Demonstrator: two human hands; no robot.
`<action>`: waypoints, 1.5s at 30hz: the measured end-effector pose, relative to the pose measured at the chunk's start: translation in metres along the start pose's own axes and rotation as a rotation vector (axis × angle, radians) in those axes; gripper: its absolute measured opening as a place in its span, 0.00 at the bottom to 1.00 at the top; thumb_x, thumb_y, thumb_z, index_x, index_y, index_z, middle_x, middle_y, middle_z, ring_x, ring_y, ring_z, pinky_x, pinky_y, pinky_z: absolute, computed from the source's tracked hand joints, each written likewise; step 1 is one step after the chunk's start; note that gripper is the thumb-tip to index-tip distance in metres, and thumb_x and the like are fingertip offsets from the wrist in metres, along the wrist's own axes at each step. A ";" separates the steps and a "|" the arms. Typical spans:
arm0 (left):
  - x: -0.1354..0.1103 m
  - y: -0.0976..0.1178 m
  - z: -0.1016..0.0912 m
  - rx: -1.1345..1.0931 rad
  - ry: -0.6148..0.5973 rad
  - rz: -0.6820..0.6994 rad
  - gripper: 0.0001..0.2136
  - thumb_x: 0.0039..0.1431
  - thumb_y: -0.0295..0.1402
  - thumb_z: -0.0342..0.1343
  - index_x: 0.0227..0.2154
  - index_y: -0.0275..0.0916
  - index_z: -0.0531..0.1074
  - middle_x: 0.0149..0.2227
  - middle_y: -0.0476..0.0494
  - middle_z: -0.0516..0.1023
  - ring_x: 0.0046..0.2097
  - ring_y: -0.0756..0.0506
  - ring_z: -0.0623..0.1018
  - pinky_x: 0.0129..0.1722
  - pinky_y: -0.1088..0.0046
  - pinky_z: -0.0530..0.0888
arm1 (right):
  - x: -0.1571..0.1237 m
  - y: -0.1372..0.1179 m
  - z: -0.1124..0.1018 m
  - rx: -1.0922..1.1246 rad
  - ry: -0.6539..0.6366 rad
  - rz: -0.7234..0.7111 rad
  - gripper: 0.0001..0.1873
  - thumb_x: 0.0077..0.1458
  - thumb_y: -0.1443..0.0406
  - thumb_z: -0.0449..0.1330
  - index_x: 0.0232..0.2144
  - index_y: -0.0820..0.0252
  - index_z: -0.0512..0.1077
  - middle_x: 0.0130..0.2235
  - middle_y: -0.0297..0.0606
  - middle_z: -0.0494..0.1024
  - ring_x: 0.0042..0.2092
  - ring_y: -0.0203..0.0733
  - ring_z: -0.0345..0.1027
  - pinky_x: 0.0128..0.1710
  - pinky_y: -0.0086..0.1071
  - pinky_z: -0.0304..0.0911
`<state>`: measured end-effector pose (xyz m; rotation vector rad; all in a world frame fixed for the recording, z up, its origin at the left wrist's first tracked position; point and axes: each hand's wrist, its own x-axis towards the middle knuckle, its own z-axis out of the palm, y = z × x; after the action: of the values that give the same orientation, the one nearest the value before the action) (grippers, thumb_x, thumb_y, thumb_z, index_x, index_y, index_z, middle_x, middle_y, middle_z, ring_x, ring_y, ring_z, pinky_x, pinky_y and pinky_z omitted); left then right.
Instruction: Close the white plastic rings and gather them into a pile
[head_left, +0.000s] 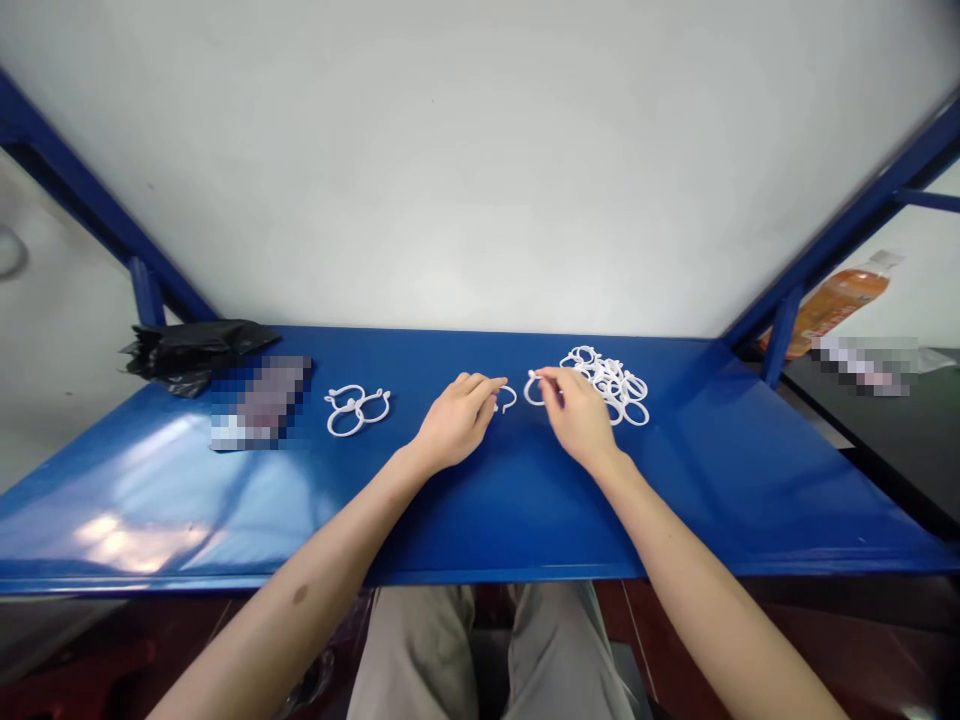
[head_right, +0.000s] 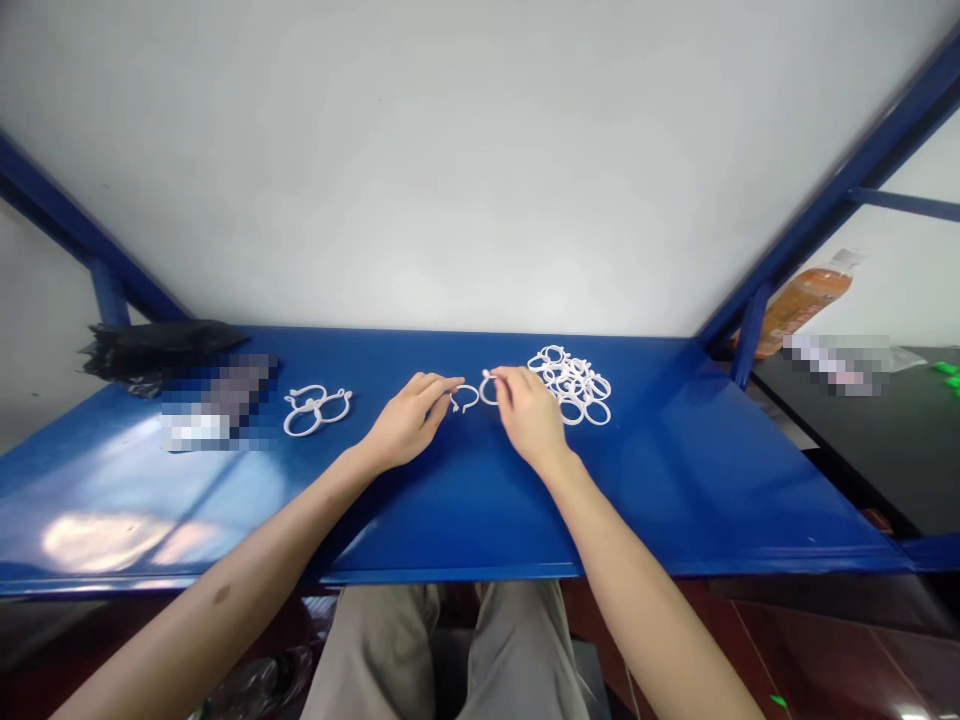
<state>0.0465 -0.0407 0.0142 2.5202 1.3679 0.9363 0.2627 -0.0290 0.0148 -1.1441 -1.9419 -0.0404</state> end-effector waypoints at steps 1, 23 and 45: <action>0.000 -0.005 0.001 0.055 -0.014 0.009 0.20 0.67 0.25 0.44 0.58 0.40 0.69 0.53 0.39 0.77 0.52 0.40 0.74 0.56 0.56 0.72 | 0.002 0.011 -0.006 -0.010 0.041 0.046 0.12 0.68 0.63 0.52 0.44 0.56 0.76 0.43 0.43 0.80 0.45 0.47 0.75 0.46 0.41 0.71; 0.001 -0.014 0.004 0.138 -0.062 0.022 0.07 0.67 0.30 0.49 0.38 0.39 0.72 0.47 0.38 0.75 0.48 0.40 0.71 0.51 0.56 0.72 | -0.032 0.130 -0.088 -0.183 0.023 0.760 0.15 0.56 0.62 0.58 0.42 0.61 0.79 0.39 0.44 0.84 0.41 0.46 0.78 0.50 0.40 0.70; 0.002 -0.007 0.000 0.094 -0.065 -0.056 0.06 0.68 0.30 0.49 0.35 0.40 0.70 0.37 0.43 0.77 0.43 0.41 0.72 0.45 0.61 0.70 | -0.039 0.142 -0.089 -0.327 -0.020 0.717 0.11 0.54 0.64 0.59 0.39 0.60 0.78 0.36 0.43 0.83 0.38 0.47 0.77 0.47 0.41 0.69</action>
<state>0.0422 -0.0351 0.0121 2.5403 1.4875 0.7910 0.4322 -0.0111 -0.0083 -2.0058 -1.4700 0.0407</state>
